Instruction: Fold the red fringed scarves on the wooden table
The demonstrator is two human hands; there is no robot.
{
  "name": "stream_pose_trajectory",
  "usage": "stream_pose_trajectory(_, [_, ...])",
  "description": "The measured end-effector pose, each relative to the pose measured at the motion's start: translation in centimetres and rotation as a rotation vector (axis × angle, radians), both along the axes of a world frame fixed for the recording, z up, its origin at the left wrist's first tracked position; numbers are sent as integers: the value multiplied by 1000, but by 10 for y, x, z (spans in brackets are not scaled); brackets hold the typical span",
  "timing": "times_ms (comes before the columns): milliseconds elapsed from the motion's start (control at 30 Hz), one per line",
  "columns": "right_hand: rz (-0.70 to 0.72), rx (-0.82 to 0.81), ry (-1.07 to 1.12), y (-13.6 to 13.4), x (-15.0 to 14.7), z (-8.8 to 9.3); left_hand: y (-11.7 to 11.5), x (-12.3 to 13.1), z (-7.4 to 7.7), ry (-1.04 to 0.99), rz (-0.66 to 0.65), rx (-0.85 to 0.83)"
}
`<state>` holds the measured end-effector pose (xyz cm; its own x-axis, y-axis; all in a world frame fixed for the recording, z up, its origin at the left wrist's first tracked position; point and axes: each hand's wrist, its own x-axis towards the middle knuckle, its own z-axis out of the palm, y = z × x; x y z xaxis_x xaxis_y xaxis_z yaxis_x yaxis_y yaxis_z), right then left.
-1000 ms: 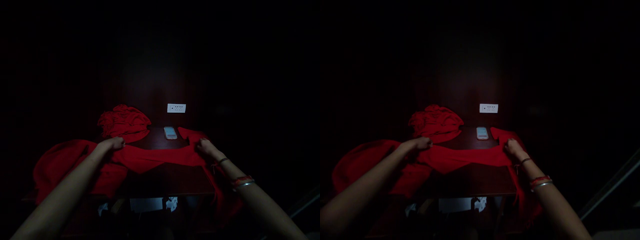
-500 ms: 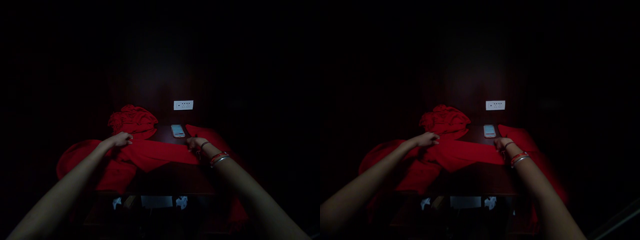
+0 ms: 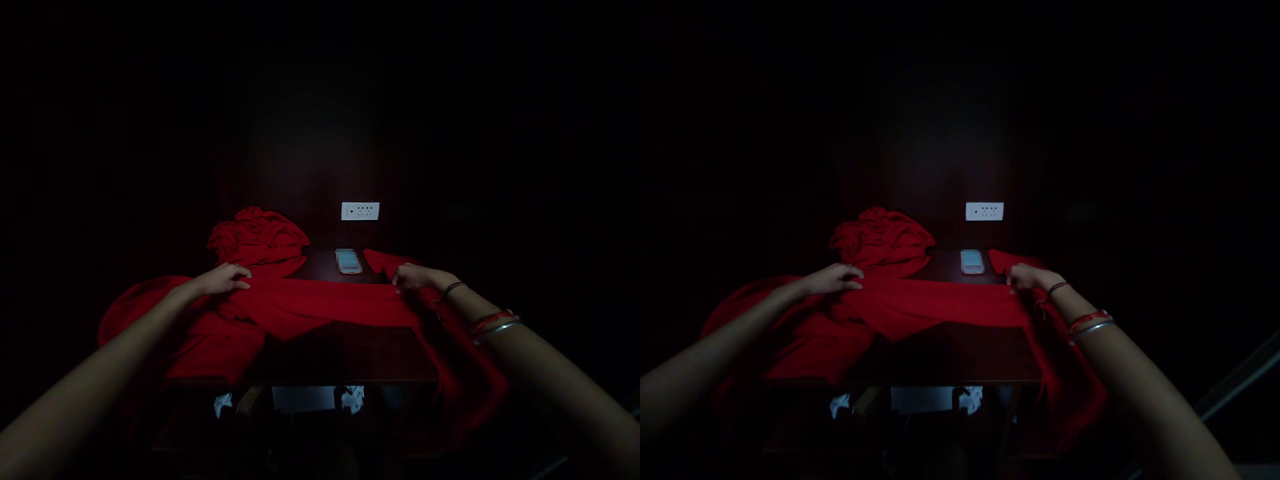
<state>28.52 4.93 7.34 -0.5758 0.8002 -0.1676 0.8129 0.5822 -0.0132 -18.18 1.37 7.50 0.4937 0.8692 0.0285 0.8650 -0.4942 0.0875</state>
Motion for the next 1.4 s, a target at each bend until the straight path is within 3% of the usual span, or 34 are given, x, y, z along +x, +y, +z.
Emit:
stream_pose_trajectory(100, [-38, 108, 5, -1, 9, 2, 3, -5, -7, 72, -1, -15])
stream_pose_trajectory(200, [-104, 185, 13, 0, 17, 11, 13, -10, -4, 104, 61, 95])
stream_pose_trajectory(267, [-215, 267, 55, 0, 20, 26, 23, -11, 10, 79, 134, 230])
stream_pose_trajectory(400, [-526, 518, 280, -1, 17, 70, 40, -10, 57, -16, 240, 483])
stream_pose_trajectory(467, [-597, 608, 364, -4, 15, 89, 41, -7, 76, -56, 250, 560])
stream_pose_trajectory(533, [-627, 640, 431, -10, 14, 96, 34, -4, 83, -91, 210, 611])
stream_pose_trajectory(633, [-680, 627, 510, -27, 21, 76, 14, 4, 64, -94, 44, 544])
stream_pose_trajectory(733, [-738, 626, 501, -52, 35, 27, -9, 18, 20, 21, -153, 265])
stream_pose_trajectory(833, [-759, 521, 375, -78, 48, -25, -28, 38, -19, 130, -269, 44])
stream_pose_trajectory(933, [-753, 413, 247, -101, 56, -60, -38, 60, -28, 204, -299, -169])
stream_pose_trajectory(1067, [-836, 324, 132, -117, 55, -66, -24, 96, -8, 172, -295, -381])
stream_pose_trajectory(1167, [-868, 427, 61, -115, 43, -54, -3, 133, -8, 24, -330, -141])
stream_pose_trajectory(1267, [-687, 572, 122, -101, 28, -45, 13, 175, -35, -58, -250, 97])
stream_pose_trajectory(1400, [-359, 423, 292, -86, 25, -52, 19, 214, -85, -112, -76, 101])
